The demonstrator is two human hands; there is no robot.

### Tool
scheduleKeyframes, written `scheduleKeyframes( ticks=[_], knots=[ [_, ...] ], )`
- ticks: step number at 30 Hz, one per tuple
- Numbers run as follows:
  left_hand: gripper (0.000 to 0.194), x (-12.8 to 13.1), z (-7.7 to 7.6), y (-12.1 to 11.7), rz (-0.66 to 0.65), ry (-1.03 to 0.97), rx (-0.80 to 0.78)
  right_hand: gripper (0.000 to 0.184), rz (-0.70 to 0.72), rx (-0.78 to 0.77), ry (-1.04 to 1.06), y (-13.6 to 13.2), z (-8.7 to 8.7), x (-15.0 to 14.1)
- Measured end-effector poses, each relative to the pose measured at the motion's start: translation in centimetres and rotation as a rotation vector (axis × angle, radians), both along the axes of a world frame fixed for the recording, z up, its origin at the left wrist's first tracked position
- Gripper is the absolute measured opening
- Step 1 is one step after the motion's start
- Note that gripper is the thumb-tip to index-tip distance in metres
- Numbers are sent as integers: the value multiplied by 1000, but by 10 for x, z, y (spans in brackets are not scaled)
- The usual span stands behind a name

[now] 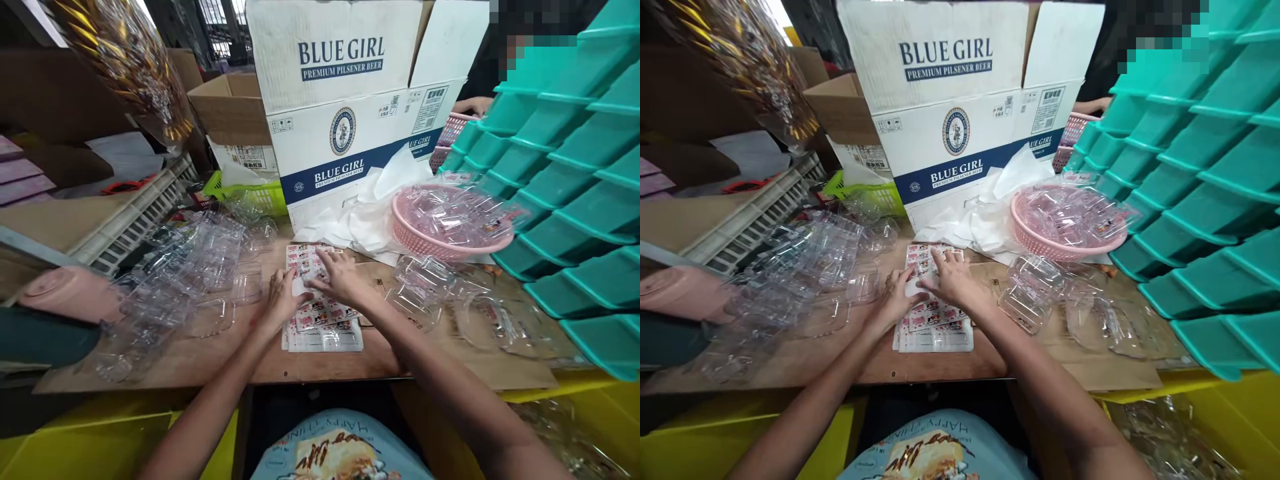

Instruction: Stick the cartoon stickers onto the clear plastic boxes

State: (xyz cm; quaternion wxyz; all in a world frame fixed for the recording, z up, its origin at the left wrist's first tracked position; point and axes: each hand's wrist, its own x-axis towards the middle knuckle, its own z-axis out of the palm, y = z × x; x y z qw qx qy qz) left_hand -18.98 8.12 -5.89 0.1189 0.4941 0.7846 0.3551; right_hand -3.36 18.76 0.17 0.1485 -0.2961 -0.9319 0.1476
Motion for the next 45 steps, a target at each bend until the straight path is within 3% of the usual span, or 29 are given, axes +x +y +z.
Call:
scheduleKeyframes(
  ticks=[2, 5, 7, 9, 11, 14, 17, 19, 21, 23, 25, 27, 32, 36, 39, 41, 45],
  knots=[
    [67, -5, 2, 0, 31, -124, 64, 71, 8, 13, -37, 10, -8, -16],
    [43, -15, 7, -3, 52, -251, 102, 67, -78, 58, -18, 23, -13, -17],
    [28, -17, 11, -9, 45, -319, 118, 65, -123, 83, 66, 28, -12, -8],
    [27, -14, 17, -17, 13, -401, 129, 60, -81, 31, 249, 27, -10, 3],
    [36, -8, 24, -25, -42, -541, 127, 59, 25, -168, 447, 23, -6, 13],
    [42, 4, 34, -30, -126, -840, 111, 52, 129, -619, 624, 15, -1, 18],
    [39, 13, 41, -26, -112, -935, 245, 43, 118, -790, 685, 10, -1, 16],
    [35, 18, 43, -22, -59, -965, 352, 39, 101, -776, 675, 7, 0, 15],
    [29, 22, 44, -18, -11, -1054, 383, 32, 44, -652, 693, 1, 2, 15],
    [27, 26, 44, -18, 34, -1136, 385, 27, -1, -333, 676, -8, 6, 17],
    [26, 30, 44, -19, 44, -1184, 388, 22, 44, 8, 574, -19, 10, 18],
    [24, 34, 45, -21, 16, -1189, 390, 18, 130, 160, 474, -29, 12, 17],
    [20, 38, 48, -25, -104, -982, 377, 16, 150, 122, 527, -36, 4, 9],
    [15, 39, 42, -27, -125, -868, 410, 15, 146, -79, 642, -30, -4, 6],
    [14, 41, 36, -28, -89, -899, 385, 17, 4, -244, 755, -17, -5, 10],
    [17, 42, 33, -29, -38, -964, 356, 20, -71, -274, 801, -9, -3, 17],
    [23, 44, 32, -27, 6, -1106, 338, 14, -21, -135, 728, -9, 6, 28]
  ],
)
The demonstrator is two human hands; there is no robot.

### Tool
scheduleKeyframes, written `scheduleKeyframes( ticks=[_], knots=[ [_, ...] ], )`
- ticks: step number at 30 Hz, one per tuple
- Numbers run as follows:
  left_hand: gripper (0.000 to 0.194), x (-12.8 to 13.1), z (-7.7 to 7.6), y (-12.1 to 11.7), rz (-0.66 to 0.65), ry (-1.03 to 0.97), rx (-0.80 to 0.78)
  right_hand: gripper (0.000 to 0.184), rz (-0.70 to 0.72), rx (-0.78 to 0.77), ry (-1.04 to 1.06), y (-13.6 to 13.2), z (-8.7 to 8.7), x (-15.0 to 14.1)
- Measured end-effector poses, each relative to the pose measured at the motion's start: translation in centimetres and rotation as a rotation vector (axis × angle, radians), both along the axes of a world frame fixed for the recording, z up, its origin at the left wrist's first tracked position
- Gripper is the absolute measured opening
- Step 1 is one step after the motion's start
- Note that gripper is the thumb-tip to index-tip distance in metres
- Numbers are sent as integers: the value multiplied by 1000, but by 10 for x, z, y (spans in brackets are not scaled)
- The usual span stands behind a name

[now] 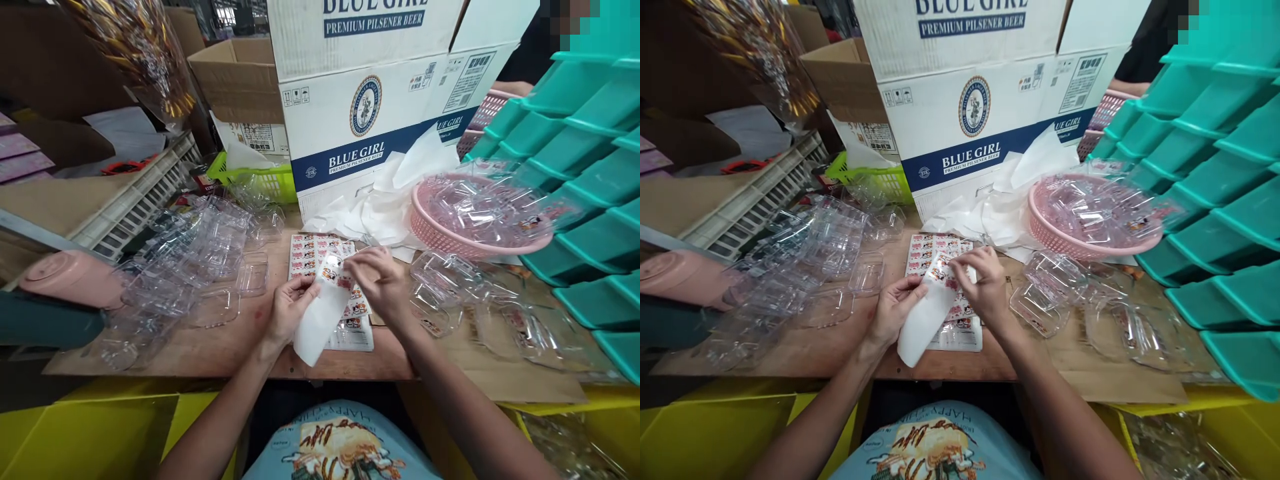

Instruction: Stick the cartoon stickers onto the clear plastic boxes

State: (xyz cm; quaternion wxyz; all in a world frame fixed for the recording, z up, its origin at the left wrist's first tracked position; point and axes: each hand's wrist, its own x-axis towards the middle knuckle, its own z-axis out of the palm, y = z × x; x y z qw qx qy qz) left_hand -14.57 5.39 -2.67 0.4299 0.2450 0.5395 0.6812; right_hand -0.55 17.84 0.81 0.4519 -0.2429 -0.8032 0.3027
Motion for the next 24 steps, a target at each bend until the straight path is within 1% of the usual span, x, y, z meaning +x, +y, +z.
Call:
scheduleKeyframes(
  ticks=[2, 4, 7, 11, 14, 17, 20, 22, 24],
  knots=[
    [21, 2, 2, 2, 4, -12, 35, 10, 26, 170, -130, -9, 3, 1],
    [20, 4, 5, 3, 4, -23, 57, 11, 24, 284, -226, -18, 3, -1],
    [22, 9, 8, 3, 4, -44, 60, 12, 8, 315, -252, -26, -1, -4],
    [22, 14, 5, 2, 60, -55, 76, 14, 38, 316, -237, -28, -9, -6],
    [21, 15, 2, 0, 103, -64, 84, 14, 43, 325, -236, -31, -11, -7],
    [20, 14, 2, -2, 113, -69, 70, 13, 77, 272, -178, -34, -11, -8],
    [21, 14, 3, -3, 79, -68, 62, 13, 140, 138, -97, -34, -11, -10],
    [21, 15, 3, -5, 65, -50, 60, 13, 124, 14, -60, -31, -11, -11],
    [22, 16, 3, -7, 63, -31, 45, 13, 62, -94, -26, -25, -11, -11]
  ],
)
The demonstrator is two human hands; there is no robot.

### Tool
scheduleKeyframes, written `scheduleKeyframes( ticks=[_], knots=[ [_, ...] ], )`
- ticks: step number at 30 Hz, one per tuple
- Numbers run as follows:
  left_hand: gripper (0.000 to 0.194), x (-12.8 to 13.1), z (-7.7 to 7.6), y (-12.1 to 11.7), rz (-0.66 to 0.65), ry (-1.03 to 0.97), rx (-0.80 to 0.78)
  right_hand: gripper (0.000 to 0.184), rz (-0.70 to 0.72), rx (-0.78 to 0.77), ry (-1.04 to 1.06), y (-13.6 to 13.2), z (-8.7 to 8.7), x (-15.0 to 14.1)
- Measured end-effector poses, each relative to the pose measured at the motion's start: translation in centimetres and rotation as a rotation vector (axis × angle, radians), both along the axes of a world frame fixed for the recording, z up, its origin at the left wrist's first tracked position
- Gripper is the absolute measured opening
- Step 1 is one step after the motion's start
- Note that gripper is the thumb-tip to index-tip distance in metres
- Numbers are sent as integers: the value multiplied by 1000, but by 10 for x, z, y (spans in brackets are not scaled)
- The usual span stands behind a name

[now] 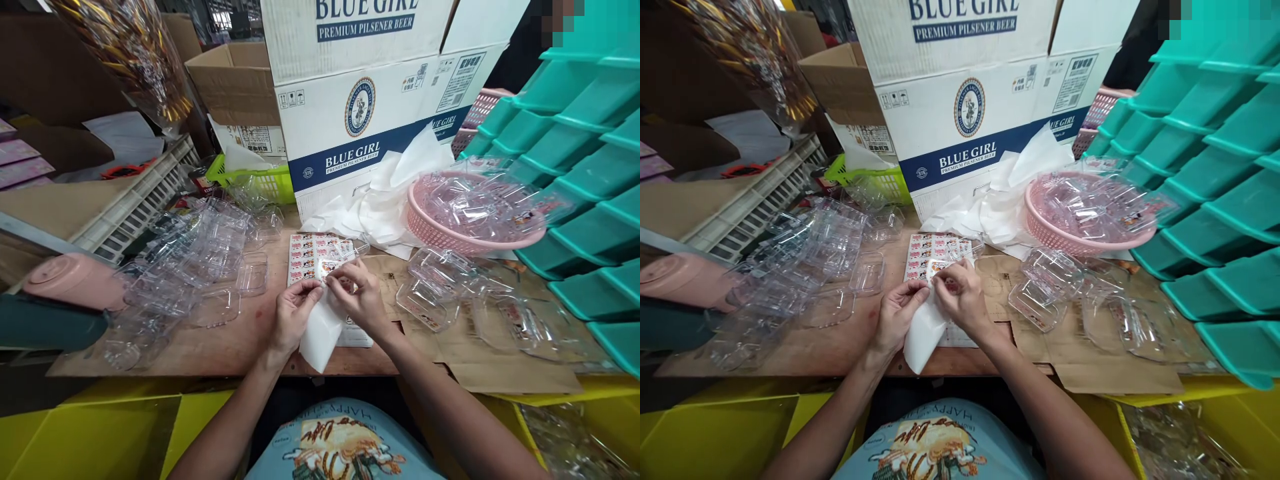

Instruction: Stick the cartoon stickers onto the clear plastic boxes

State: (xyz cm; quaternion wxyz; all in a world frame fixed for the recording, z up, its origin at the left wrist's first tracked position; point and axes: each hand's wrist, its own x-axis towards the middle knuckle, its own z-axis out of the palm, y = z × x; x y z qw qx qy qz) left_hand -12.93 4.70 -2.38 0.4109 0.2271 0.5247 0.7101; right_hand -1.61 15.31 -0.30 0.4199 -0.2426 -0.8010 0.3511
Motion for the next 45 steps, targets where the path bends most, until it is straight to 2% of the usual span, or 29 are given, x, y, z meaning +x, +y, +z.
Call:
scheduleKeyframes(
  ticks=[2, 4, 7, 10, 17, 23, 26, 30, 33, 37, 41, 43, 45],
  knots=[
    [23, 0, 0, -1, 10, 3, -19, 13, -48, -66, 18, 5, 1, 2],
    [25, 0, -1, -1, 22, -10, -23, 12, -31, -56, 8, 7, 3, 5],
    [24, -1, -2, 1, 21, -23, 3, 7, 41, 96, -58, 1, 6, 8],
    [22, 1, -3, 4, 14, 6, 19, 12, 60, 206, -89, -8, 4, 5],
    [24, 5, -3, 2, 48, 71, -20, 15, -53, -21, -6, 1, -5, 2],
    [24, 7, -3, 3, 25, 47, -12, 11, 55, 42, -61, -7, -3, 3],
    [25, 7, -6, 2, 36, 56, -27, 15, -22, -86, 21, -3, -7, 3],
    [28, 0, -18, -1, 70, 54, -67, 19, -147, -182, 91, 20, -7, 12],
    [30, -5, -22, -2, 85, 54, -64, 19, -109, -145, 55, 24, 0, 17],
    [29, 1, -12, 0, 24, 51, -20, 9, 41, 45, -101, 6, 2, 11],
    [28, 3, -10, 1, 9, 91, -30, 16, -23, -87, 19, 4, -7, 5],
    [30, -3, -18, 0, 34, 160, -64, 17, -86, -140, 76, 15, -9, 8],
    [29, -12, -28, -1, 63, 310, -101, 18, -142, -179, 134, 27, -6, 13]
  ],
)
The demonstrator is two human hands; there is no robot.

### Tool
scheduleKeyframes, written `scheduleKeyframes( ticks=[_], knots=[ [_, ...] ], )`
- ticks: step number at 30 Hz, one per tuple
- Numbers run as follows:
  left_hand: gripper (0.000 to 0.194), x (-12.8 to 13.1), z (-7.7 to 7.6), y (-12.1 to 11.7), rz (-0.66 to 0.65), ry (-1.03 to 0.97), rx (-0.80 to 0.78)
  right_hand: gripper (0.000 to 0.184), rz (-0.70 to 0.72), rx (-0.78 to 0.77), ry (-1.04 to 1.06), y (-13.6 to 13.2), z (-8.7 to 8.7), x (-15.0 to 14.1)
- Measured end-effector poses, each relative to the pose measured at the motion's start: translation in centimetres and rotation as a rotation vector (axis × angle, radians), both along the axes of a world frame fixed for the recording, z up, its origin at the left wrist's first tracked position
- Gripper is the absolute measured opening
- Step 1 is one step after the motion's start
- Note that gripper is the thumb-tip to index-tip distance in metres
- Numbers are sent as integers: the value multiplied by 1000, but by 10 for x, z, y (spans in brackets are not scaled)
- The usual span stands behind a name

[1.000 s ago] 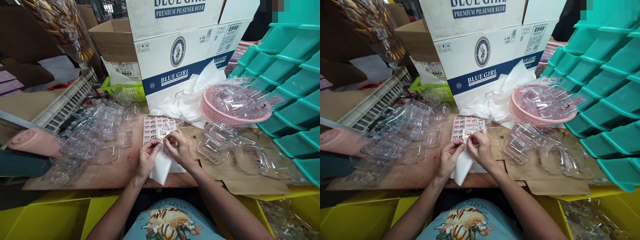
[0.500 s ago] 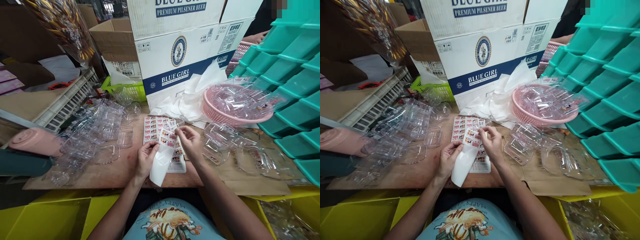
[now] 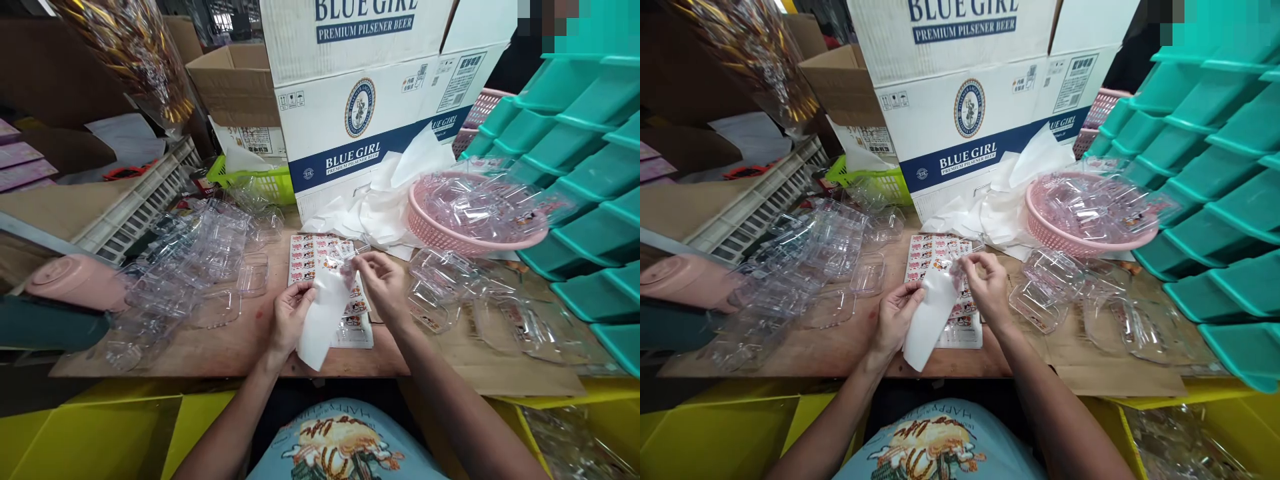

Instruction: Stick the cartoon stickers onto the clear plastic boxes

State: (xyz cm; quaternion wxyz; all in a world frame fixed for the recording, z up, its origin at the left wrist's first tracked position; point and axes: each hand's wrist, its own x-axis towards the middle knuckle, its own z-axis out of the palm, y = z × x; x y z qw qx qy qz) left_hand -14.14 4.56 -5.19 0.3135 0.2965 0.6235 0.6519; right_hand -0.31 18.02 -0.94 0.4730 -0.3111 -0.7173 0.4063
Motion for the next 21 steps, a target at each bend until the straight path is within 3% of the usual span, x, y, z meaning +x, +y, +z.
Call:
scheduleKeyframes(
  ticks=[3, 6, 8, 10, 13, 17, 19, 21],
  knots=[
    [31, -5, -2, -1, 64, 228, -13, 20, -138, -31, 140, 9, 11, 7],
    [37, 6, 19, 2, 64, 314, 33, 15, -224, 139, 140, 0, 22, 8],
    [39, 17, 39, 6, -81, 112, 70, 7, -161, 330, 23, -12, 25, 6],
    [55, 23, 56, 12, -272, -278, 105, 9, -20, 488, -117, -23, 23, 6],
    [69, 20, 67, 16, -390, -688, 136, 21, 196, 585, -248, -31, 17, 9],
    [60, 14, 62, 15, -256, -819, 182, 52, 280, 399, -137, -37, 10, 16],
    [57, 18, 59, 14, -211, -768, 238, 42, 227, 155, -37, -45, 7, 13],
    [57, 26, 57, 13, -237, -658, 289, 28, 212, -187, 88, -55, 3, 5]
  ],
)
